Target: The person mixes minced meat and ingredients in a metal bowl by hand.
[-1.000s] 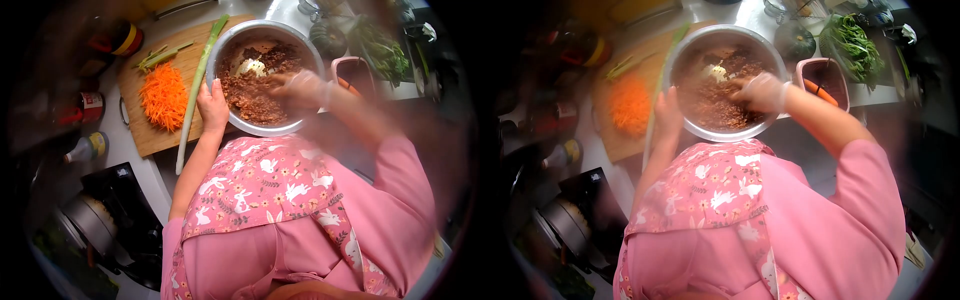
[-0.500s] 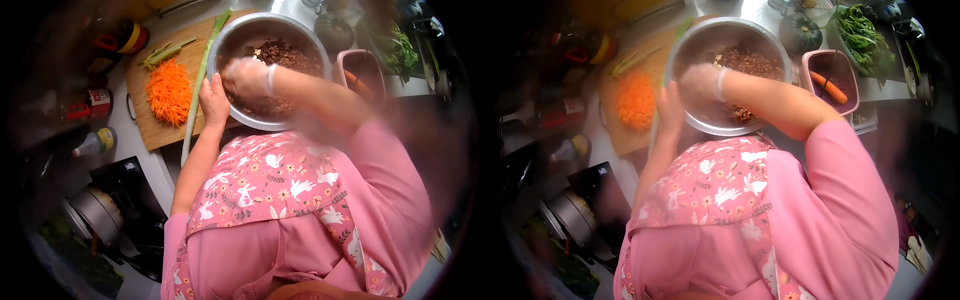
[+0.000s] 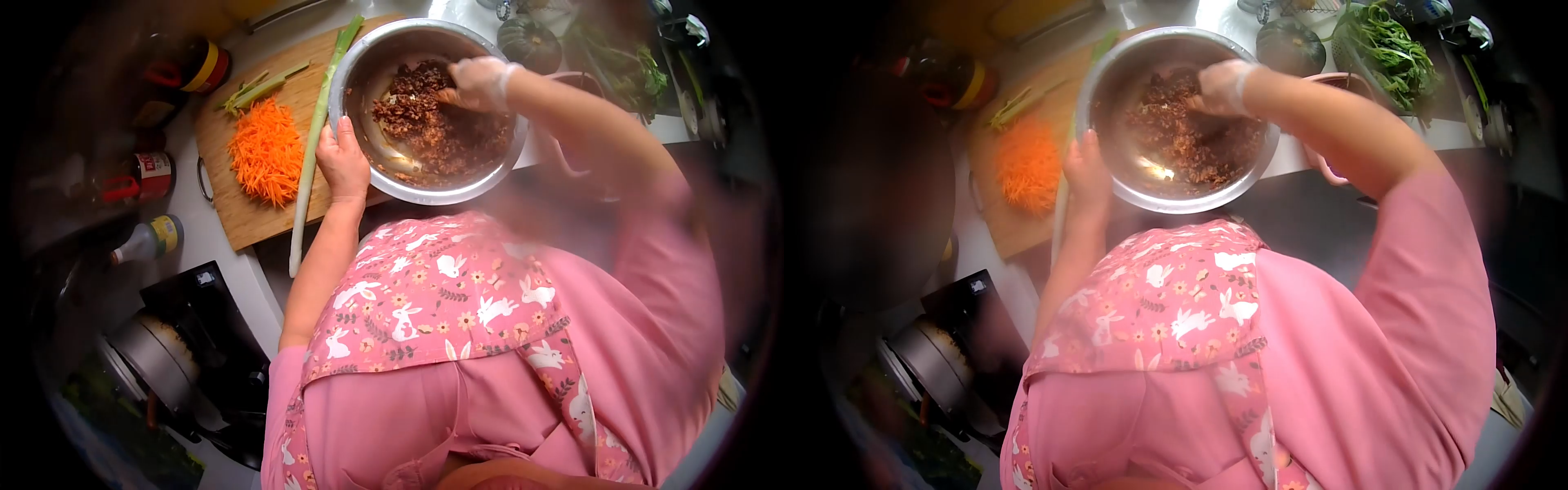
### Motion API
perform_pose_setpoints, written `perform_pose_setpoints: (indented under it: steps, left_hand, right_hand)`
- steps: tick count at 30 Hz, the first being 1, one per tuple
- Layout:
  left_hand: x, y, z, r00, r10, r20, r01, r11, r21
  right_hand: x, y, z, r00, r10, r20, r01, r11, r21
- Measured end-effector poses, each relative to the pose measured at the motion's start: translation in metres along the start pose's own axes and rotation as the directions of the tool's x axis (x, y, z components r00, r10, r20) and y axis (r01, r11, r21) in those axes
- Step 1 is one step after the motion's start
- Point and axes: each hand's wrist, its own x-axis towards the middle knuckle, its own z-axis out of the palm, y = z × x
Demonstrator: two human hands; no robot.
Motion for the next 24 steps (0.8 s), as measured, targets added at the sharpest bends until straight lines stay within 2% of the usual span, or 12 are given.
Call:
perform_pose_setpoints:
  steps: [4, 5, 6, 8, 10, 12, 14, 18, 19, 20, 22, 24]
  left_hand:
    - [0.000, -0.006, 0.005, 0.999, 0.003, -0.042, -0.008, 0.994, -0.112]
    - [-0.001, -0.004, 0.005, 0.999, -0.007, -0.043, 0.003, 0.995, -0.097]
    - [-0.001, -0.003, 0.005, 0.999, -0.018, -0.044, 0.015, 0.997, -0.082]
    - [-0.001, -0.004, 0.004, 0.999, 0.020, -0.041, -0.023, 0.997, -0.075]
    - [-0.001, -0.002, 0.003, 0.998, 0.064, -0.020, -0.066, 0.995, -0.071]
    - [0.000, -0.001, 0.001, 0.998, 0.061, -0.017, -0.061, 0.998, -0.009]
    - [0.001, -0.005, 0.001, 0.999, 0.047, -0.002, -0.047, 0.999, -0.004]
    - [0.000, -0.005, 0.002, 1.000, 0.004, 0.010, -0.004, 0.999, -0.039]
    - [-0.001, -0.003, 0.004, 1.000, -0.002, -0.012, 0.001, 0.998, -0.065]
    - [-0.001, -0.002, 0.004, 0.999, -0.009, -0.037, 0.006, 0.996, -0.091]
    - [-0.003, 0.001, 0.003, 0.999, -0.026, -0.023, 0.023, 0.992, -0.123]
    - [-0.002, 0.000, 0.004, 0.999, -0.046, -0.011, 0.044, 0.986, -0.159]
  right_hand:
    - [-0.015, -0.014, 0.041, 0.987, 0.157, 0.045, -0.161, 0.899, 0.408]
    - [-0.008, -0.018, 0.047, 0.996, 0.077, 0.044, -0.087, 0.730, 0.678]
    - [-0.029, -0.034, 0.026, 0.994, 0.016, 0.108, -0.108, 0.331, 0.938]
    - [-0.026, -0.039, 0.022, 1.000, -0.024, -0.012, 0.014, 0.094, 0.995]
    - [-0.041, -0.041, 0.012, 0.999, 0.030, -0.045, 0.039, 0.156, 0.987]
    - [-0.047, -0.025, 0.011, 0.984, -0.173, -0.038, 0.146, 0.672, 0.726]
    - [-0.062, -0.006, 0.001, 0.964, -0.264, -0.034, 0.225, 0.742, 0.632]
    - [-0.037, 0.023, 0.017, 0.986, 0.165, 0.033, -0.140, 0.693, 0.707]
    - [-0.033, 0.020, 0.021, 0.995, -0.094, 0.031, 0.086, 0.976, 0.199]
    - [-0.027, 0.017, 0.027, 0.937, -0.305, 0.170, 0.347, 0.867, -0.359]
    - [-0.028, 0.005, 0.055, 0.737, -0.571, 0.361, 0.654, 0.468, -0.595]
    - [-0.032, -0.022, 0.056, 0.844, -0.463, 0.270, 0.523, 0.821, -0.228]
